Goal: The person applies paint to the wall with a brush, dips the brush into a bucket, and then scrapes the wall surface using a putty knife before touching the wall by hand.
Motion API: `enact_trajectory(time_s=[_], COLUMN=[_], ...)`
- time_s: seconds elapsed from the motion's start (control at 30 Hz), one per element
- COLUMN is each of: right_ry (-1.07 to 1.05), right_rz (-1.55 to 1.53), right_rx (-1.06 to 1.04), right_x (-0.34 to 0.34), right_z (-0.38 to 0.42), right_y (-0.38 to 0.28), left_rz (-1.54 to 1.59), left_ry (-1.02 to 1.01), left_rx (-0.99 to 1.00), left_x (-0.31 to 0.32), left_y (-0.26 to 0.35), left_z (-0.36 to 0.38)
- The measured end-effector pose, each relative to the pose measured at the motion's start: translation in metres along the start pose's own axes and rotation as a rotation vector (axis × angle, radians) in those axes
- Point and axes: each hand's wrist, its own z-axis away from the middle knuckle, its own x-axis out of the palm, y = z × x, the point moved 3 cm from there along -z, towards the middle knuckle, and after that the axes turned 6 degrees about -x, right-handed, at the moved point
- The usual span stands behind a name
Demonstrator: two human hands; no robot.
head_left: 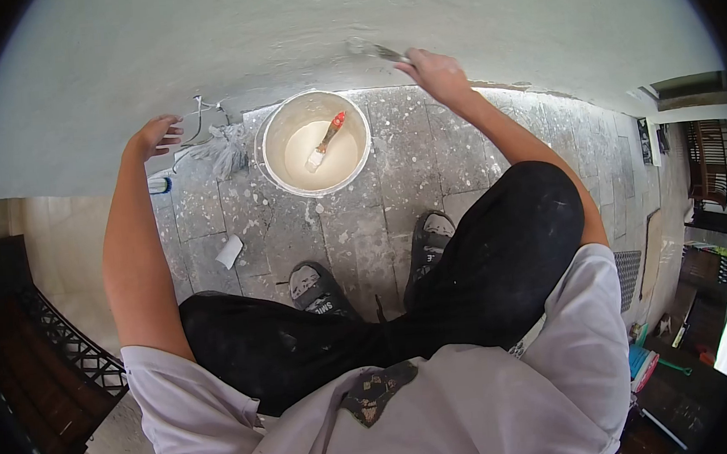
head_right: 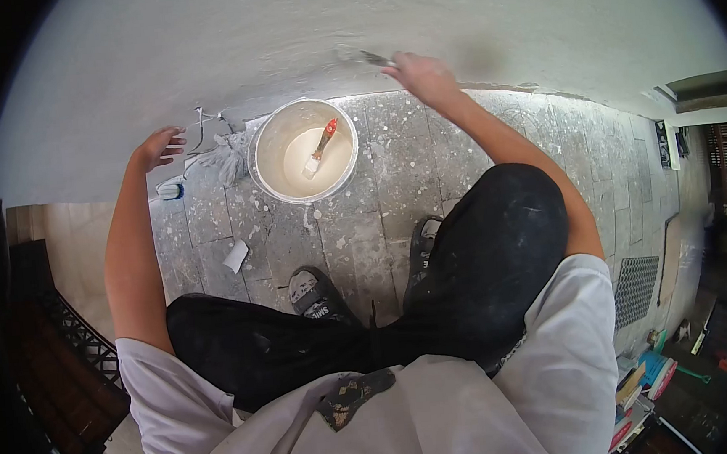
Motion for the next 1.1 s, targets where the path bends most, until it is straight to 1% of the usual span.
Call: enact_trajectory(time_s=[0.03,0.1,0.17,0.23,0.43,0.63,0.77,0.93,1.1], right_ry=[0.041,0.036,0.026,0.012,-0.189,-0.215,-0.193,-0.191,-0.218], right_rz=[-0.014,-0.028,-0.040,-0.043,0.056,0.100,0.041,-0.052,-0.065], right_rx=[-0.029,-0.025,0.003,0.044,0.196,0.270,0.172,0.102,0.138], right_x=[-0.001,0.006,0.012,0.017,0.022,0.023,0.041,0.051,0.067], right_z=[-0.012,-0.027,-0.026,-0.009,0.046,0.065,0.045,-0.004,-0.009], right_y=[-0.020,-0.028,-0.029,-0.014,0.034,0.049,0.031,-0.027,-0.036], left_rz=[-0.004,0.002,0.020,0.035,0.032,-0.001,0.000,0.010,0.021], left_ry=[0.004,0.005,0.004,0.020,0.026,-0.005,-0.008,0.026,0.017], left_rx=[-0.005,-0.008,0.001,0.001,-0.032,0.024,0.035,-0.016,-0.051], left_x=[0.000,-0.001,-0.004,-0.009,-0.007,0.001,0.000,-0.005,-0.013], left_y=[-0.001,-0.002,-0.005,-0.008,-0.015,0.009,0.011,-0.006,-0.031], left_z=[0.002,0.005,0.008,0.011,0.010,0.004,0.005,0.014,0.015])
